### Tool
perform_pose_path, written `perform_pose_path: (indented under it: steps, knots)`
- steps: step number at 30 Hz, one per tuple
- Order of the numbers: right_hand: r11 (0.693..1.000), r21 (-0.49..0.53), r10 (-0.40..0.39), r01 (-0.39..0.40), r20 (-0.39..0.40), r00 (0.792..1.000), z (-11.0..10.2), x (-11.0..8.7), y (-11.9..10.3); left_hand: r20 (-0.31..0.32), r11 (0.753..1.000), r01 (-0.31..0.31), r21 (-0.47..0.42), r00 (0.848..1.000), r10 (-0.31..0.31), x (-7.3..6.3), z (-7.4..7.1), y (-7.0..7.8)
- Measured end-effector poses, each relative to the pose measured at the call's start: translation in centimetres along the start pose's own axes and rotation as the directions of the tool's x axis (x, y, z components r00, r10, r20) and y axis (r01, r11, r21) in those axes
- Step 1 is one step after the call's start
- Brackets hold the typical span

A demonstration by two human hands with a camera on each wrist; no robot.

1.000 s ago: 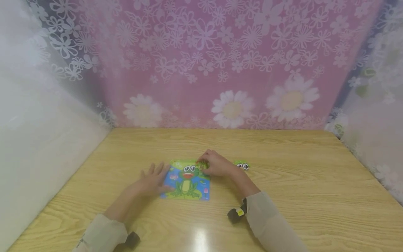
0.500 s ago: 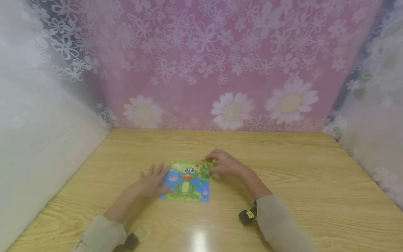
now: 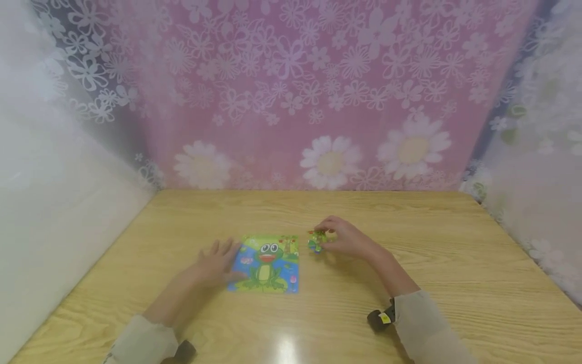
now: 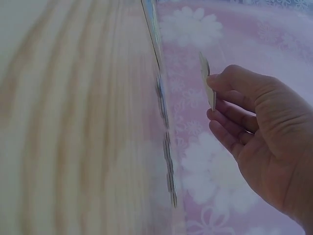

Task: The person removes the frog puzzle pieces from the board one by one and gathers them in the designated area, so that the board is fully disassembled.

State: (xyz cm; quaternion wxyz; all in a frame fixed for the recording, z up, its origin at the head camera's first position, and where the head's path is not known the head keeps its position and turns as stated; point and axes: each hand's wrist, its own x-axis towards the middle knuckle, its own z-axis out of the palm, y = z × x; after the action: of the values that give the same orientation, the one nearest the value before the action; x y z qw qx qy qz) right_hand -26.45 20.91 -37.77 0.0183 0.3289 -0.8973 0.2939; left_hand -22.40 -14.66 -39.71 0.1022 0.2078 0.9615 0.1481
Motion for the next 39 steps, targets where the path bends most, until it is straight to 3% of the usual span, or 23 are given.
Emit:
perform_pose_path:
  steps: [3,7,11,19,27,35,39]
  knots:
    - [1.0,-0.015,0.01,-0.01,-0.013,1.0,-0.5,-0.8,0.6,-0.056,0.998,-0.054,0.019,0.997,0.055,-0.3,0.2,-0.5]
    - [0.999,-0.003,0.033,-0.033,-0.032,0.999,-1.3,-2.1,1.7,-0.119,0.988,-0.147,0.044,0.981,0.152,-0.2,0.8,-1.8]
    - [0.999,0.019,0.049,-0.048,-0.06,0.997,-2.3,-3.4,2.7,-0.132,0.979,-0.197,0.044,0.971,0.201,-0.2,1.1,-2.8]
    - [0.995,0.015,0.104,-0.103,-0.109,0.989,-3.3,-5.7,5.3,-0.114,0.984,-0.176,0.016,0.978,0.176,-0.5,1.1,-3.2]
    - [0.989,0.018,0.146,-0.145,-0.139,0.98,-3.8,-7.2,7.9,-0.135,0.983,-0.185,0.005,0.974,0.184,-0.3,1.4,-3.6]
    - [0.971,-0.001,0.239,-0.241,-0.111,0.965,-4.5,-8.0,8.9,-0.129,0.981,-0.194,-0.017,0.973,0.19,-0.3,1.3,-3.5]
    - [0.972,0.028,0.234,-0.233,-0.086,0.968,-4.7,-8.0,9.4,-0.127,0.983,-0.181,0.001,0.975,0.18,-0.2,1.3,-3.7]
